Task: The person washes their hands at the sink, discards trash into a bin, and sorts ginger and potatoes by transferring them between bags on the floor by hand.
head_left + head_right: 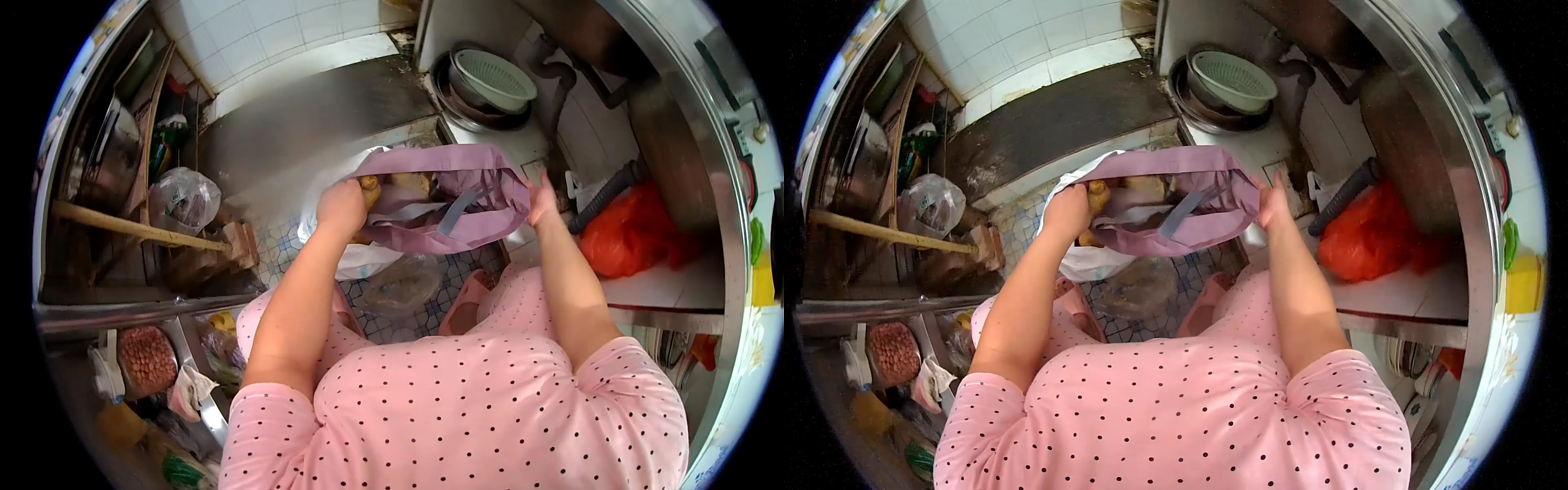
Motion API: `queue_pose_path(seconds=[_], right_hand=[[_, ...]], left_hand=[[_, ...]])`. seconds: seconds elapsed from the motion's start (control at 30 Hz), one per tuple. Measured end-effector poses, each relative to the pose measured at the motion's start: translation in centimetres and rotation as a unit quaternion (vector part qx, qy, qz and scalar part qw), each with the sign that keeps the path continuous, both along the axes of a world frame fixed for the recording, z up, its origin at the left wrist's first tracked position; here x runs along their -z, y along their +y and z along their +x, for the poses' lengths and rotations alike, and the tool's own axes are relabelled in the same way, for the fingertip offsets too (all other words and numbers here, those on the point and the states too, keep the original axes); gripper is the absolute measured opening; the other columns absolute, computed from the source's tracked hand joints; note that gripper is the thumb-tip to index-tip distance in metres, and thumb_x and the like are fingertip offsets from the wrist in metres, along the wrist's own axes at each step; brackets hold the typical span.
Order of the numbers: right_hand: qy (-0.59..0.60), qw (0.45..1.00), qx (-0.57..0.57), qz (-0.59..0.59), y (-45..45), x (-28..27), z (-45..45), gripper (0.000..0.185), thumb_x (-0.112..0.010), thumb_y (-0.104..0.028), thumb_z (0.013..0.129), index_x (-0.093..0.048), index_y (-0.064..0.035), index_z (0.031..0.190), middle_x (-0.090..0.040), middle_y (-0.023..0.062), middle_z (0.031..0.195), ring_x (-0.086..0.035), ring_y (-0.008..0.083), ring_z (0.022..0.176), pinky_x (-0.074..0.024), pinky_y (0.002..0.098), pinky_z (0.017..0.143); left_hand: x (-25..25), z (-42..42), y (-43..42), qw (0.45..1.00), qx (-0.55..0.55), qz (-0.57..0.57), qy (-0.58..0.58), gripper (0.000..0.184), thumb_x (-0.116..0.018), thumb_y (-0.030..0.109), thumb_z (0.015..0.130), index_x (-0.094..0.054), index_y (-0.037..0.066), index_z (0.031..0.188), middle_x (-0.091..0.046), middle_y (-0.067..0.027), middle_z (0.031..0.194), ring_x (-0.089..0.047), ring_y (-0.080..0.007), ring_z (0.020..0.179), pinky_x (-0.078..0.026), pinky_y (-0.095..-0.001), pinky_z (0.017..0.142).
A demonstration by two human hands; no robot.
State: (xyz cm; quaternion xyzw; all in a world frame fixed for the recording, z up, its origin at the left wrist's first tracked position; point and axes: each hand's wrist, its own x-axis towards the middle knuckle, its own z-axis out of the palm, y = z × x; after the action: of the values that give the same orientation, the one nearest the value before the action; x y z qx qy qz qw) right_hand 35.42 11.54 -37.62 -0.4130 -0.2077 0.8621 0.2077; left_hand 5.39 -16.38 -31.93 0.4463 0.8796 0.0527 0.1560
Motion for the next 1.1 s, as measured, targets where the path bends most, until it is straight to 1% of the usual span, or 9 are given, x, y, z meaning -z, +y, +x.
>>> queue_pose_path(seconds=[0.07, 0.13, 0.33, 0.53, 0.63, 0.83, 0.97, 1.07, 1.1], right_hand=[[-0.162, 0.984, 0.061, 0.04, -2.5, -0.6, -1.9, 0.062, -0.046, -0.049, 0.093, -0.042, -0.0018, 0.133, -0.055, 0.0174, 0.125, -0.052, 0.0342, 0.114, -0.0413, 0.0455, 0.098], [0.013, 0.981, -0.039, 0.188, -1.3, 9.0, -0.4, 0.054, -0.048, -0.044, 0.092, -0.05, -0.002, 0.126, -0.058, 0.0169, 0.118, -0.058, 0.0327, 0.104, -0.0488, 0.046, 0.086], [-0.035, 0.991, -0.1, 0.085, -6.9, 11.0, -5.9, 0.051, -0.048, -0.042, 0.09, -0.051, -0.0032, 0.123, -0.059, 0.0152, 0.114, -0.058, 0.0282, 0.098, -0.0462, 0.043, 0.077], [-0.077, 0.981, -0.162, 0.08, -8.0, 12.0, -9.8, 0.048, -0.049, -0.039, 0.089, -0.053, -0.0044, 0.121, -0.06, 0.0134, 0.11, -0.058, 0.0238, 0.092, -0.0436, 0.04, 0.069], [-0.104, 0.968, -0.201, 0.104, -7.3, 10.7, -11.2, 0.046, -0.05, -0.038, 0.088, -0.054, -0.005, 0.12, -0.06, 0.0125, 0.108, -0.058, 0.0215, 0.089, -0.0423, 0.0385, 0.064], [-0.201, 0.887, -0.379, 0.171, -4.2, 8.2, -9.5, 0.043, -0.051, -0.036, 0.087, -0.055, -0.0063, 0.118, -0.061, 0.0108, 0.103, -0.058, 0.0171, 0.083, -0.0397, 0.0355, 0.056], [-0.263, 0.805, -0.483, 0.223, -3.3, 7.9, -8.0, 0.041, -0.051, -0.034, 0.086, -0.056, -0.0071, 0.116, -0.062, 0.0096, 0.1, -0.057, 0.0141, 0.079, -0.0379, 0.0335, 0.05], [-0.323, 0.822, -0.385, 0.269, 1.2, 9.8, -6.7, 0.039, -0.052, -0.033, 0.086, -0.057, -0.0077, 0.115, -0.063, 0.0087, 0.098, -0.057, 0.0119, 0.076, -0.0366, 0.032, 0.046], [-0.31, 0.876, -0.261, 0.261, 3.8, 9.9, -5.8, 0.04, -0.051, -0.029, 0.086, -0.055, -0.0055, 0.119, -0.062, 0.0094, 0.099, -0.056, 0.0142, 0.079, -0.0407, 0.0304, 0.059]], left_hand=[[0.8, -0.9, -1.3, 1.0, -0.018, 0.012, -0.007, 0.025, -0.063, 0.013, 0.076, -0.06, 0.0, 0.097, -0.065, -0.0191, 0.099, -0.062, -0.0344, 0.095, -0.05, -0.0437, 0.08], [1.4, -1.5, -2.5, 0.999, -0.038, 0.016, -0.016, 0.028, -0.065, 0.015, 0.076, -0.059, 0.0, 0.099, -0.064, -0.0192, 0.101, -0.061, -0.0353, 0.096, -0.049, -0.0441, 0.08], [1.0, -1.7, -4.8, 0.999, -0.041, 0.032, -0.008, 0.038, -0.071, 0.021, 0.074, -0.054, 0.002, 0.102, -0.062, -0.0175, 0.099, -0.06, -0.0357, 0.095, -0.049, -0.0446, 0.079], [1.3, -1.8, -4.8, 0.998, -0.029, 0.025, -0.04, 0.038, -0.071, 0.022, 0.074, -0.053, 0.002, 0.1, -0.062, -0.0173, 0.1, -0.06, -0.0356, 0.096, -0.049, -0.0439, 0.079], [0.6, -2.0, -4.1, 0.992, -0.088, 0.037, -0.079, 0.045, -0.073, 0.026, 0.071, -0.056, 0.003, 0.105, -0.063, -0.0194, 0.101, -0.059, -0.0368, 0.097, -0.048, -0.0448, 0.081], [-1.3, -2.1, -2.9, 0.991, -0.074, 0.067, -0.091, 0.051, -0.074, 0.03, 0.07, -0.058, 0.004, 0.11, -0.064, -0.0198, 0.1, -0.06, -0.0369, 0.096, -0.048, -0.0435, 0.082], [-1.1, -1.7, -2.4, 0.98, -0.021, 0.069, -0.185, 0.058, -0.075, 0.033, 0.068, -0.059, 0.002, 0.114, -0.065, -0.0206, 0.101, -0.061, -0.0348, 0.096, -0.048, -0.0395, 0.083], [1.2, -1.6, -2.1, 0.975, -0.012, 0.057, -0.216, 0.062, -0.076, 0.035, 0.067, -0.059, -0.001, 0.115, -0.065, -0.0208, 0.101, -0.062, -0.0336, 0.095, -0.048, -0.0375, 0.083], [1.3, -1.4, -2.0, 0.973, -0.026, 0.054, -0.221, 0.063, -0.076, 0.035, 0.067, -0.059, -0.002, 0.115, -0.065, -0.0207, 0.101, -0.062, -0.0332, 0.095, -0.048, -0.0373, 0.082]])
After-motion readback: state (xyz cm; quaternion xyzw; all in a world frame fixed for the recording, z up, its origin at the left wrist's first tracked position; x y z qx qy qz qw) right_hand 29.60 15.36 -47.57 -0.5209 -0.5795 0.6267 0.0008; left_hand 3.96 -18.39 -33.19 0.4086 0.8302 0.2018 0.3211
